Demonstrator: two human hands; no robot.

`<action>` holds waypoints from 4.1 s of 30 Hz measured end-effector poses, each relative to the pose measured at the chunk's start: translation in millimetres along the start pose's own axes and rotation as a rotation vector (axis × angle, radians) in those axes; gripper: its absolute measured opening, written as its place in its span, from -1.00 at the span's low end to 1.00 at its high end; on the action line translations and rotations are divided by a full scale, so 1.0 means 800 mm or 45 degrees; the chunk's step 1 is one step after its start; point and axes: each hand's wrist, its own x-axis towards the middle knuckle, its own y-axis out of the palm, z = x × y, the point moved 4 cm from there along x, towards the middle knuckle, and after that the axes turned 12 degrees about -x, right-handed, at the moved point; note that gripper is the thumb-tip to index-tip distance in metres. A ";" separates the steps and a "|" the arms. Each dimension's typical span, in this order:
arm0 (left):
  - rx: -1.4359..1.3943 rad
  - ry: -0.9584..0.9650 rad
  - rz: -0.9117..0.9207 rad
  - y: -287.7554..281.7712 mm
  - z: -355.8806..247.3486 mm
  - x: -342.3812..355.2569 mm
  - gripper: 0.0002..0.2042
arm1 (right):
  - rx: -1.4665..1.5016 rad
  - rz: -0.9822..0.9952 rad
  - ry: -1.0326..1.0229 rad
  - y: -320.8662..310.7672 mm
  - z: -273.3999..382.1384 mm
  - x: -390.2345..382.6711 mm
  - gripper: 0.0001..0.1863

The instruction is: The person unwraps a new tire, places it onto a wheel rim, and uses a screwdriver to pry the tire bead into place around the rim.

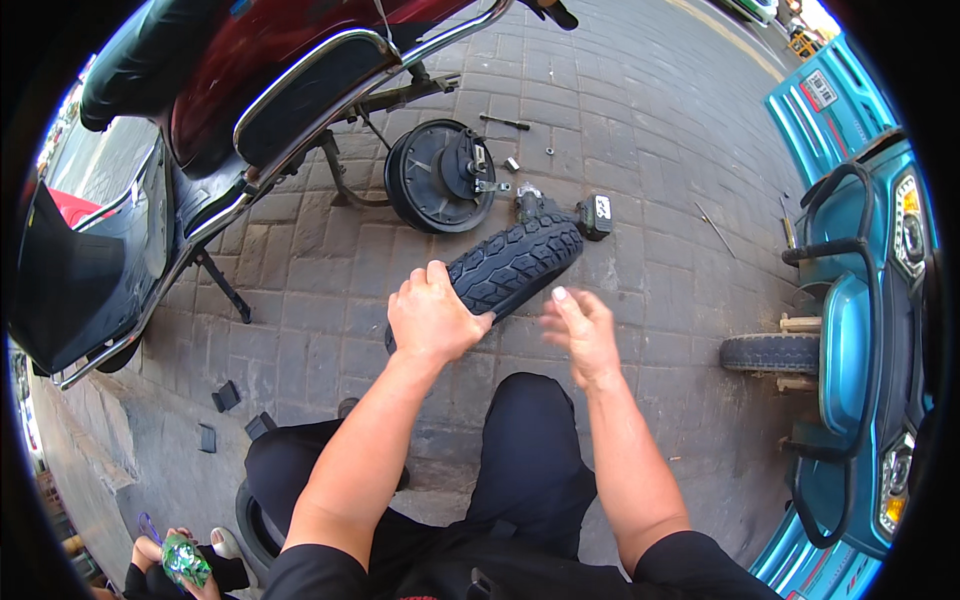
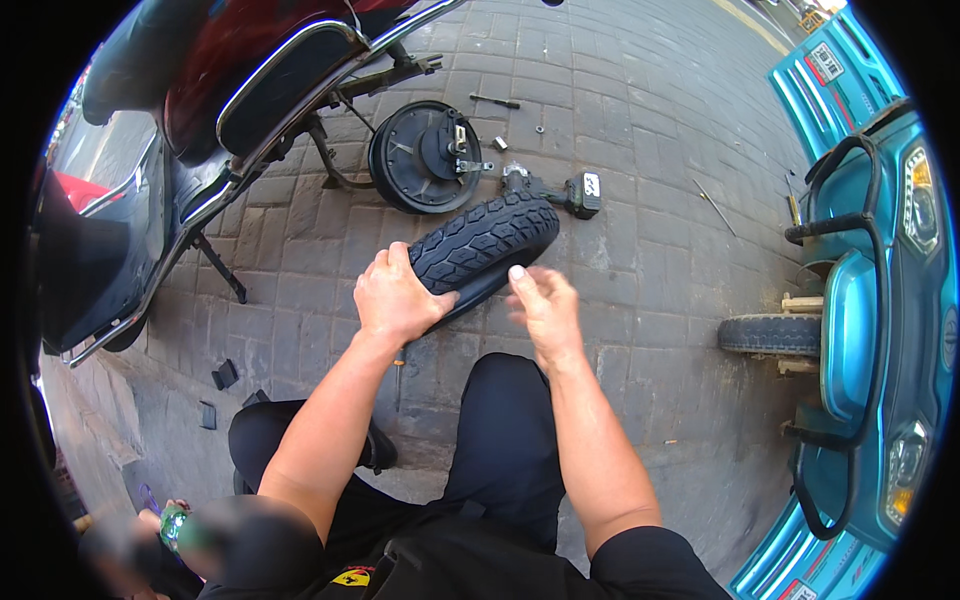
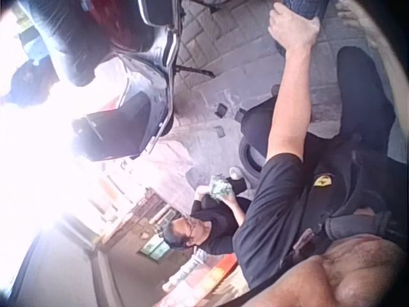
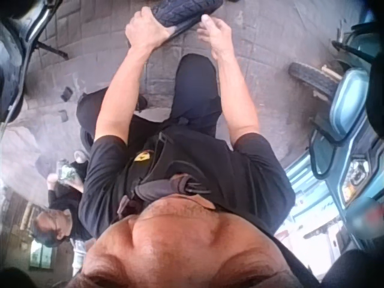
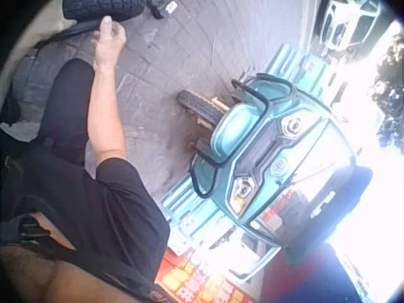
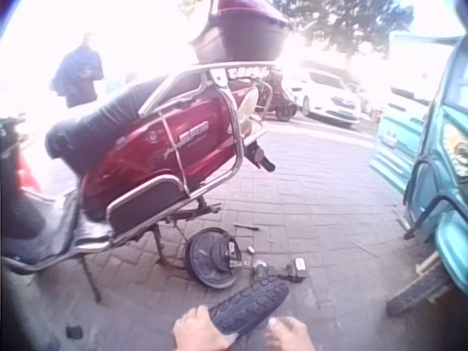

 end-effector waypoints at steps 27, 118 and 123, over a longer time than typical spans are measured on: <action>-0.510 0.178 0.458 -0.019 0.072 0.185 -0.17 | -1.572 -0.366 -1.149 0.019 0.087 -0.006 -0.53; 0.498 0.495 0.557 0.044 0.088 0.320 -0.53 | -0.741 -1.104 -0.189 -0.089 0.000 0.021 -0.46; 0.094 0.558 0.450 0.060 0.091 0.317 -0.67 | -0.807 -1.148 -0.135 -0.094 0.002 0.026 -0.48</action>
